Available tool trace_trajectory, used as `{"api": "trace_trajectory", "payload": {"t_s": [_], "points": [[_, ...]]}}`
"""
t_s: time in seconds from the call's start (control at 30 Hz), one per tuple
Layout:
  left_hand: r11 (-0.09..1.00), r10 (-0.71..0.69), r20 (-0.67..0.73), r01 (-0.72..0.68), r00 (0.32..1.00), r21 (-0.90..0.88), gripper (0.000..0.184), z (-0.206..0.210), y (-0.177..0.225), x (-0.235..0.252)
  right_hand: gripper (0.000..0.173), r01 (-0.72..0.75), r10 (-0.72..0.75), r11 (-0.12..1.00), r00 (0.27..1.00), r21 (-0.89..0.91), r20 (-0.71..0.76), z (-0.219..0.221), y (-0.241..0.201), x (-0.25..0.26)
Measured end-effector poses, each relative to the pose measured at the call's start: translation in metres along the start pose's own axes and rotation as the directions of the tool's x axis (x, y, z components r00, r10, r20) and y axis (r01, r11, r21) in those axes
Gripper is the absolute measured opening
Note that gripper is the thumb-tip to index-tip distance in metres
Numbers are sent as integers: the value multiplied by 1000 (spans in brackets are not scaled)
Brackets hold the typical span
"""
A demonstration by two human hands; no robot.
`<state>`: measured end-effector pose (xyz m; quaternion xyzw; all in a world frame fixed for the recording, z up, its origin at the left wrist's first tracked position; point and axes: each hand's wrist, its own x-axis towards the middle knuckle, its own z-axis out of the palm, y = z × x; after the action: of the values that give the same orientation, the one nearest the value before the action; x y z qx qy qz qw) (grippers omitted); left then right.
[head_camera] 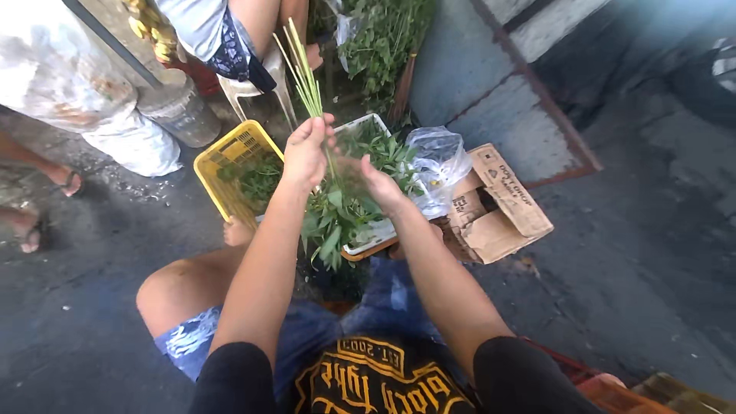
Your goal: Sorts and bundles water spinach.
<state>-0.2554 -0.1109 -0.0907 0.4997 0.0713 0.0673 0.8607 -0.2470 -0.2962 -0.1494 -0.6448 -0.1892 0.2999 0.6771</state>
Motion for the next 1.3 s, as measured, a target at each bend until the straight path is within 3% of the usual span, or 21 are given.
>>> {"api": "trace_trajectory", "payload": {"t_s": [0.1,0.2,0.3,0.37,0.47,0.5,0.57,0.63,0.7,0.77,0.83,0.9,0.97,1.03,1.1,1.17,1.23,1.3], "points": [[999,-27,-247,34,969,24,25,-6,10,16,80,57,-48,996,992,75,-120,-7,6,13],[996,-77,-458,85,885,-3,25,-23,20,30,83,69,-31,980,979,188,-201,-20,10,15],[995,-97,-547,94,832,-33,22,-41,25,38,85,89,-29,969,969,232,-247,-33,12,14],[994,-69,-529,102,846,32,22,-47,21,37,85,92,-30,968,966,232,-257,-38,13,14],[902,70,-313,73,947,425,28,-54,6,29,68,100,-81,993,958,56,-277,-33,18,20],[881,80,-248,48,965,471,28,-55,2,27,61,94,-97,995,959,-24,-268,-32,21,24],[869,78,-264,64,961,491,28,-61,0,24,51,64,-74,997,955,-44,-287,-33,31,33],[859,37,-297,122,954,498,28,-73,0,22,43,-22,35,999,911,35,-410,-40,52,45],[871,-20,-320,174,947,459,28,-92,-6,16,39,-220,215,974,830,53,-514,-48,87,56],[872,-82,-358,240,930,426,29,-107,-16,11,38,-453,369,890,785,-55,-499,-54,128,67],[921,-133,-448,278,884,274,28,-122,-37,4,34,-539,392,788,811,-296,-434,-55,166,79],[941,-136,-609,295,781,168,28,-135,-71,-7,29,-474,315,696,876,-539,-364,-50,189,95],[945,-175,-714,319,678,71,32,-148,-111,-24,37,-383,240,551,924,-742,-298,-46,202,114],[931,-238,-796,364,557,-24,35,-155,-143,-39,41,-301,255,375,943,-877,-214,-44,205,131],[911,-281,-844,403,456,-86,36,-160,-161,-44,30,-192,256,272,959,-943,-121,-51,205,147],[911,-281,-858,401,429,-97,35,-166,-164,-40,21,-86,183,233,982,-969,-44,-64,195,163],[922,-268,-840,378,472,-82,33,-173,-164,-37,19,-29,105,246,994,-969,-3,-79,179,170],[928,-263,-817,366,514,-69,32,-178,-168,-33,18,-57,49,387,998,-921,-41,-94,162,166]]}}
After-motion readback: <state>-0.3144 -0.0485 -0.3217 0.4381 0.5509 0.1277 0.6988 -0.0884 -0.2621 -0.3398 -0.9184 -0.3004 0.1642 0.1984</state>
